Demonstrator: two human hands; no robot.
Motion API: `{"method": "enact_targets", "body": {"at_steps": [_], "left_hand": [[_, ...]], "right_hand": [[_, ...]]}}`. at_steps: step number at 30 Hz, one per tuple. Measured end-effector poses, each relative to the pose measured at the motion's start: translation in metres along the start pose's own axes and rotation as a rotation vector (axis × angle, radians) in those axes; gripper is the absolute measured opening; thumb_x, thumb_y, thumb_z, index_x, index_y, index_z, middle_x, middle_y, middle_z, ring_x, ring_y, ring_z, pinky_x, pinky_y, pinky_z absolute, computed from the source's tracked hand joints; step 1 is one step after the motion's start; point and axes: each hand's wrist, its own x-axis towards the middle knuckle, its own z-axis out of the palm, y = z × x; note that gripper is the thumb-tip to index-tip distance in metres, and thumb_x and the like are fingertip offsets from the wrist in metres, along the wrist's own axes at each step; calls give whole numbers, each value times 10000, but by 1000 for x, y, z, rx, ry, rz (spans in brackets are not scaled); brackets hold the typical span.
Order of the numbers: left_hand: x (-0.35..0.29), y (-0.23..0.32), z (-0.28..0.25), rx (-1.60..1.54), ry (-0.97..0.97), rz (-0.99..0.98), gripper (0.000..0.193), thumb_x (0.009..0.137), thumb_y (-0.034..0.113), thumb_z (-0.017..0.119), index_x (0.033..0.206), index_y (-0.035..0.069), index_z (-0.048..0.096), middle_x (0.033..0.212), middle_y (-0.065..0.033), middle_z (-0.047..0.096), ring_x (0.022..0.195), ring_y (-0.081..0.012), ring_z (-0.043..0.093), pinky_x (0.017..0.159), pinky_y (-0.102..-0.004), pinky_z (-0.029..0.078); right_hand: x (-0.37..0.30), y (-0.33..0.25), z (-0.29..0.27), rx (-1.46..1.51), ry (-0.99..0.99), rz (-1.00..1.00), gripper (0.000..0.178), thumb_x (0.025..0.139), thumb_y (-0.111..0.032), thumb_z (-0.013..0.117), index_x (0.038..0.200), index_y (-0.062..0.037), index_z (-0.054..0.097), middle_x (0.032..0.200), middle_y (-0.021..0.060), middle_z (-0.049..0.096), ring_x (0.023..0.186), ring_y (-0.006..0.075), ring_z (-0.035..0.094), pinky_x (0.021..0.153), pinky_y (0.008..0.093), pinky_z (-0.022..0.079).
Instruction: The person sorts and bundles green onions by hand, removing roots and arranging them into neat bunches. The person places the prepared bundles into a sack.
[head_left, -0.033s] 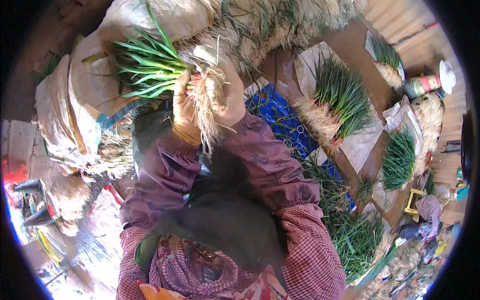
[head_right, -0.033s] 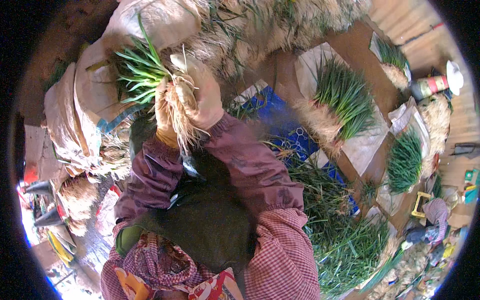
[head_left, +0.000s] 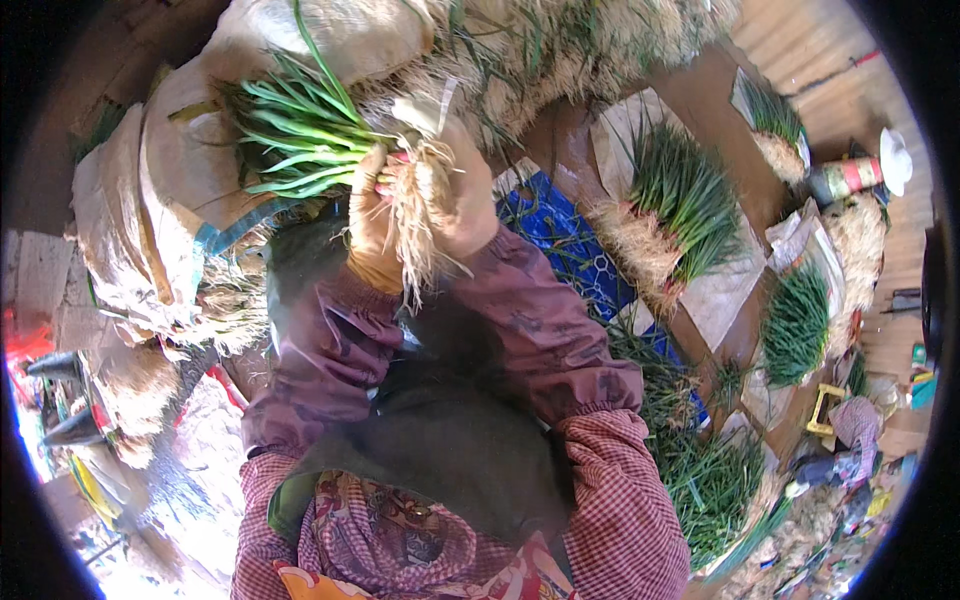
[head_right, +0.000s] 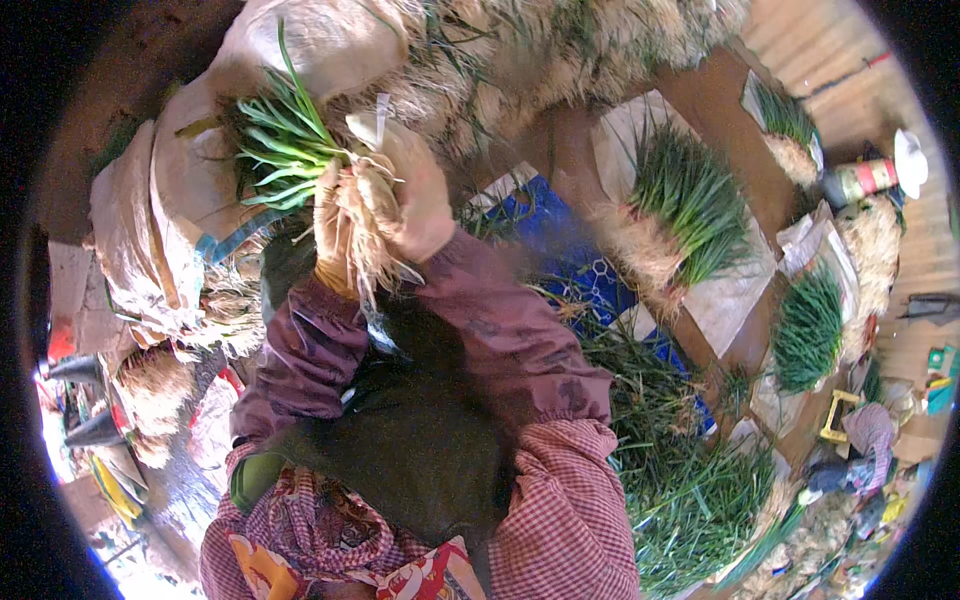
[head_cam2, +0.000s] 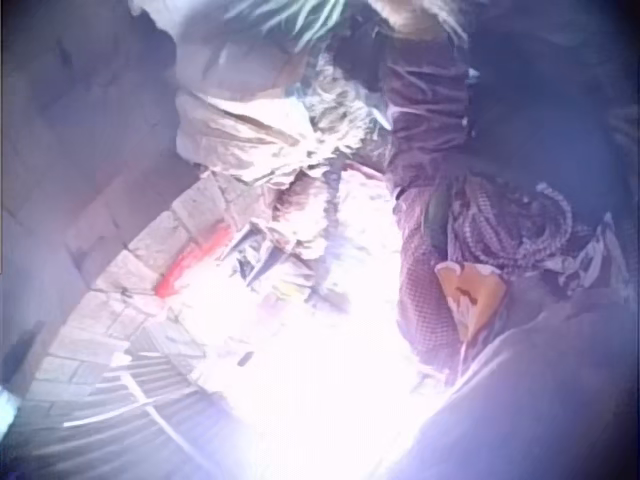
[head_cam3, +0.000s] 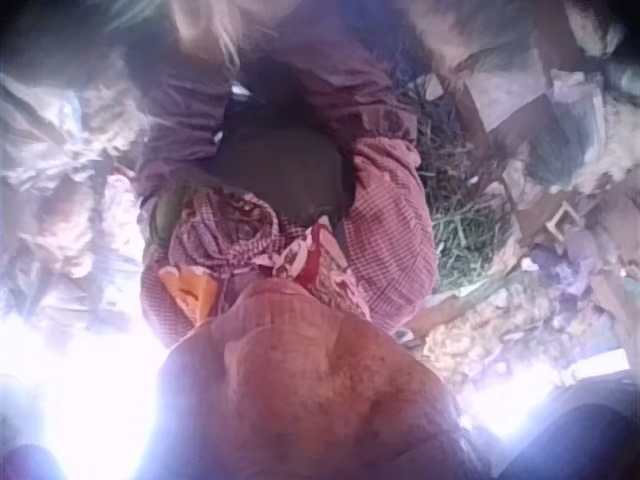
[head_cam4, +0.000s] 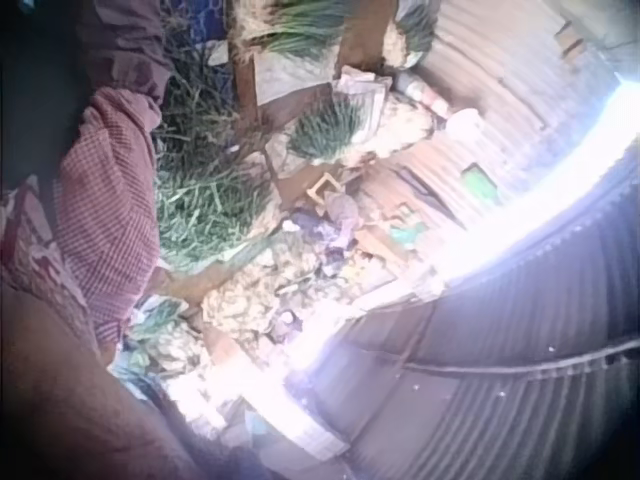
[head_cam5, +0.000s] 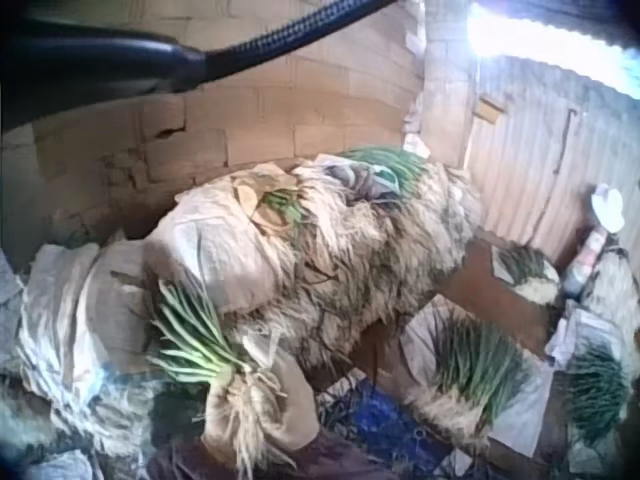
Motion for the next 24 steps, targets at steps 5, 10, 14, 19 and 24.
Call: {"method": "enact_targets", "body": {"at_steps": [5, 10, 14, 19, 24], "left_hand": [[-7, 41, -39, -166, -118, -148, 284, 804, 193, 623, 1017, 13, 569, 877, -90, 633, 769, -211, 612, 701, -347, 517], [0, 0, -23, 427, 237, 275, 218, 791, 209, 637, 905, 40, 559, 773, -41, 598, 673, -137, 575, 615, -272, 493], [-13, 5, -27, -85, 50, -147, 192, 784, 200, 648, 828, 33, 564, 755, -45, 603, 637, -133, 581, 626, -265, 516], [-14, -13, -23, 493, 326, 162, 235, 787, 142, 642, 911, -39, 556, 766, -42, 569, 556, -37, 462, 467, -139, 384], [-9, -18, -76, 645, 413, 284, 226, 851, 224, 548, 951, 22, 563, 869, -124, 618, 691, -194, 603, 666, -309, 507]], "right_hand": [[8, 5, -64, -3, 93, 218, 375, 900, -208, 499, 1238, -54, 447, 1134, 108, 532, 1044, 223, 513, 903, 343, 400], [30, -54, -17, 190, 563, 253, 507, 920, -406, 420, 1204, 12, 464, 1128, 175, 525, 930, 198, 546, 802, 321, 454], [1, -31, 5, 366, 86, 315, 483, 940, -397, 380, 1216, -11, 468, 1123, 155, 541, 920, 190, 557, 795, 285, 458], [24, -24, -59, 38, -95, 480, 292, 919, -206, 500, 1156, -37, 527, 1023, 104, 603, 911, 175, 577, 802, 254, 449], [29, -33, -11, -558, -886, 755, 637, 800, -373, 647, 1270, -37, 377, 1096, 182, 568, 986, 235, 561, 873, 316, 424]]}}
